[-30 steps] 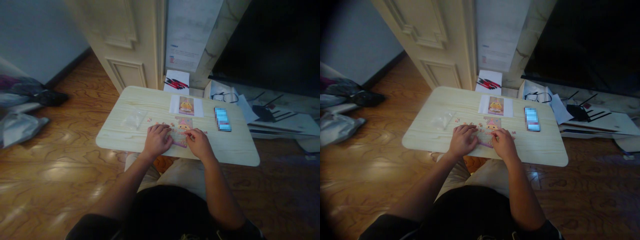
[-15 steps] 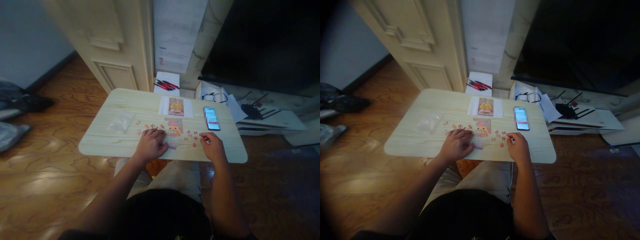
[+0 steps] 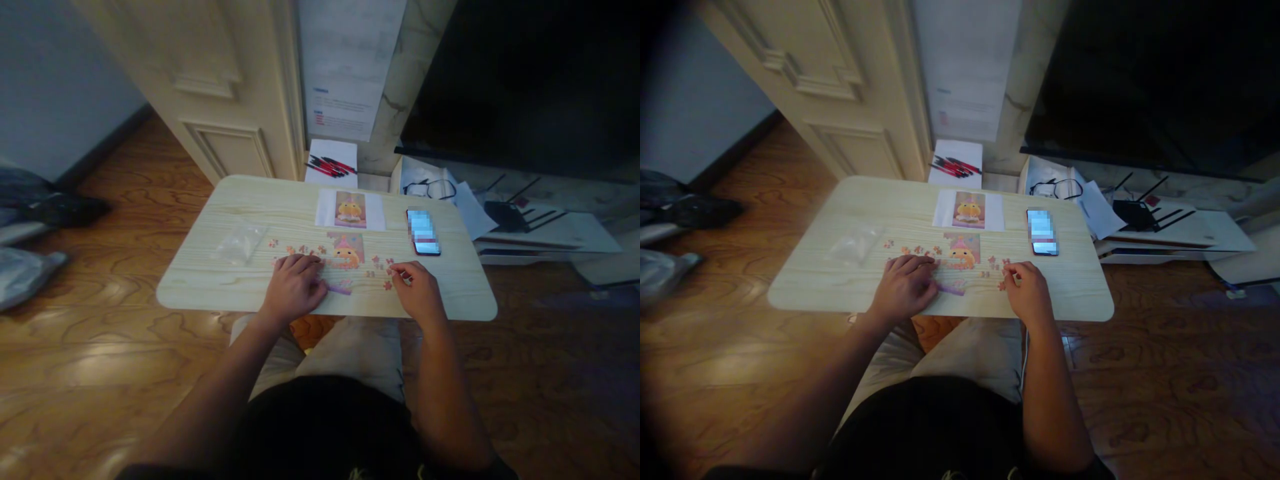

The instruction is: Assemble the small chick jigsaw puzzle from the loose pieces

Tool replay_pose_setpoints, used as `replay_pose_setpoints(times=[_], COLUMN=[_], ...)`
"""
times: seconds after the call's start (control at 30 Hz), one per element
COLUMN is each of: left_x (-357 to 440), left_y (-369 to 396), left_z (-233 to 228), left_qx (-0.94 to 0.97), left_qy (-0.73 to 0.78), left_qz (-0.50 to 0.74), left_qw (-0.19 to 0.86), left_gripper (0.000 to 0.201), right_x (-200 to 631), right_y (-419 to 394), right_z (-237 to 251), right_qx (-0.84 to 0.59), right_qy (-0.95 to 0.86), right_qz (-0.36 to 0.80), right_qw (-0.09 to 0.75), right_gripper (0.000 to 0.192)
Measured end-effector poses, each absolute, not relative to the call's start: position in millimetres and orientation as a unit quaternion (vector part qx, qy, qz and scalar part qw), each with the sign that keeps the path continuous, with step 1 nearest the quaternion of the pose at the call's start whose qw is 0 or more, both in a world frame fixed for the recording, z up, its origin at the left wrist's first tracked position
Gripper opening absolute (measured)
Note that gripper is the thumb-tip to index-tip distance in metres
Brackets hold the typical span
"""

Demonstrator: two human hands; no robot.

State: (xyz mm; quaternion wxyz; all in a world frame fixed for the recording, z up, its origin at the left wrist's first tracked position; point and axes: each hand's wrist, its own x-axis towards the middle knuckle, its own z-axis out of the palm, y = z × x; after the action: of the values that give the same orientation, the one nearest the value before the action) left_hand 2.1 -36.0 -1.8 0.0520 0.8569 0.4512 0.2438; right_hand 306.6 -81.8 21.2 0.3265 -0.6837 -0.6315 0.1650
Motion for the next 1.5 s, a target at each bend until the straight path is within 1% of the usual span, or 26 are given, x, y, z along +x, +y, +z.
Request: replay_pose_setpoints(times=[0.07, 0.27, 0.5, 0.63, 0.73, 0.93, 1.13, 1.27, 1.5], left_x=[1, 4, 9, 13, 18, 21, 16, 10, 9], left_y=[-37, -36, -33, -37, -40, -42, -41, -38, -40], left_z=[-2, -5, 0, 7, 5, -4, -2, -4, -8], left_qx=[0.86, 0.866, 0.866, 0.867, 0.873, 0.887, 0.889, 0.878, 0.84], left_qy=[0.446, 0.435, 0.444, 0.432, 0.414, 0.381, 0.375, 0.389, 0.459], left_qz=[0.243, 0.24, 0.221, 0.237, 0.248, 0.252, 0.254, 0.268, 0.281], left_qw=[0.053, 0.061, 0.061, 0.067, 0.072, 0.071, 0.07, 0.078, 0.072], left_gripper=[0.034, 0.041, 0.039, 0.04, 0.035, 0.018, 0.015, 0.016, 0.021], right_x=[306, 305, 319, 330, 333, 326, 313, 306, 298], right_y=[-82, -80, -82, -86, -87, -83, -75, -70, -69], right_z=[20, 20, 18, 14, 12, 8, 8, 8, 7], right_qx=[-0.685, -0.686, -0.687, -0.704, -0.711, -0.723, -0.754, -0.756, -0.734], right_qy=[-0.628, -0.628, -0.636, -0.624, -0.624, -0.62, -0.59, -0.572, -0.558], right_qz=[0.167, 0.162, 0.137, 0.147, 0.161, 0.152, 0.143, 0.185, 0.254], right_qw=[0.328, 0.329, 0.324, 0.304, 0.282, 0.264, 0.251, 0.259, 0.292], right_gripper=[0.02, 0.021, 0.021, 0.022, 0.02, 0.018, 0.015, 0.006, 0.005])
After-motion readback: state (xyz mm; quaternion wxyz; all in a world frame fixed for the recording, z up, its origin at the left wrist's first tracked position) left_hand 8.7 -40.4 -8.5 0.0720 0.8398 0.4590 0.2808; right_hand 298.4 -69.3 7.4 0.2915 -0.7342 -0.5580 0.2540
